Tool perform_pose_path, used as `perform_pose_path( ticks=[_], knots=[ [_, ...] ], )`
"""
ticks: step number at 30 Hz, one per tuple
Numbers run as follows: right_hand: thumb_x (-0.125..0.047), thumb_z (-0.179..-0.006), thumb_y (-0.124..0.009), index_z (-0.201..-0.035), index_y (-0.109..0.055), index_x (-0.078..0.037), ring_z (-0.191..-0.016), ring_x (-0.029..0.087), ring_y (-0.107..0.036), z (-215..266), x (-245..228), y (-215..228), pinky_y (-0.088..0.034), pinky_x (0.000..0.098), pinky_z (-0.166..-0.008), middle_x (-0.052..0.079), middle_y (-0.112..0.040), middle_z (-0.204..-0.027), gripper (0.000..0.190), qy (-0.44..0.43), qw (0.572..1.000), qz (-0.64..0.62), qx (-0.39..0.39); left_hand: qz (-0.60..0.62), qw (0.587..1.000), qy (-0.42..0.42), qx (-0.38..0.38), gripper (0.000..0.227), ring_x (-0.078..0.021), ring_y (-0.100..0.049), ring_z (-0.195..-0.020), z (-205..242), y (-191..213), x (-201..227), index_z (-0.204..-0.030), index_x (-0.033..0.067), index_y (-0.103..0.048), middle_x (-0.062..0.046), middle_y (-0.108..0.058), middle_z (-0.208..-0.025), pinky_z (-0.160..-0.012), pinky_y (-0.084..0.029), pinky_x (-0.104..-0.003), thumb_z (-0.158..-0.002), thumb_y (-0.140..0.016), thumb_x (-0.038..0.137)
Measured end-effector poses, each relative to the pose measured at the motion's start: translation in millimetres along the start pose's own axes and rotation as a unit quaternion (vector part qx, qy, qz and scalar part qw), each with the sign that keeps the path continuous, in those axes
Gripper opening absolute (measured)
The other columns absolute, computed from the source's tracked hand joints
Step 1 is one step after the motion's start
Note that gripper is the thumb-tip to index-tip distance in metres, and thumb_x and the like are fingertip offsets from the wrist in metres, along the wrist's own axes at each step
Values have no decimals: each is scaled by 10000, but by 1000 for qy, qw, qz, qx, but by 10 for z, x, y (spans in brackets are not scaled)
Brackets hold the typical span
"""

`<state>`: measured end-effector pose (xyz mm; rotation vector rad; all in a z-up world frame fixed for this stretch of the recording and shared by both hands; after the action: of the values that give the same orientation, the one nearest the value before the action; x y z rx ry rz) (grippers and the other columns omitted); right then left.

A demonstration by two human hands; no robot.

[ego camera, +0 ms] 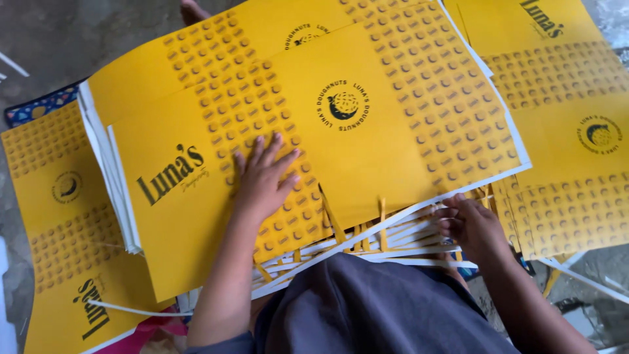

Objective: Peeling off thin white paper strips from the edges of yellow printed packaging sheets

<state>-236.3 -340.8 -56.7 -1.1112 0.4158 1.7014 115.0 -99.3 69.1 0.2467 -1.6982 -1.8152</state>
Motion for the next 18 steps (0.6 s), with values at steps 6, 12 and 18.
perform_pose_path(
  ticks=[6,12,18],
  knots=[
    [-279,-1072,-615,-1253,-561,48,-638,288,-710,-64,150,-59,-641,427,-543,178,-665,-877,377,-34,999,4,-9,-18,999,30,0,526,-351,-260,-1536,-93,14,-97,-1485,345,-539,-37,-364,-1645,-1176,-118,-731,-978,-576,482],
    [-318,-1042,-653,-1283,-515,4,-633,266,-714,-218,352,-89,-643,394,-523,154,-667,-854,425,-43,999,-15,-6,-51,994,40,84,674,-401,-282,-1514,-459,97,256,-1555,252,-464,-148,-373,-1618,-1167,-162,-727,-964,-599,547],
    [-319,-1046,-659,-1011,-583,-49,-586,214,-683,-161,343,-147,-613,317,-498,114,-653,-792,282,-56,996,-75,-5,-44,996,65,31,758,-477,-84,-1556,-700,52,713,-1632,230,-310,-220,-148,-1703,-1135,-20,-787,-1014,-410,658]
  ],
)
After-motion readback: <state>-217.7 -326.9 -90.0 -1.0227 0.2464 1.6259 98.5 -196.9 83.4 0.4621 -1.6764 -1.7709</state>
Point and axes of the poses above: each hand's wrist, its own z-axis away from the middle knuckle, its own y-axis out of the back of the hand, x = y × z, the point moved 3 cm from there along -z, towards the middle knuckle
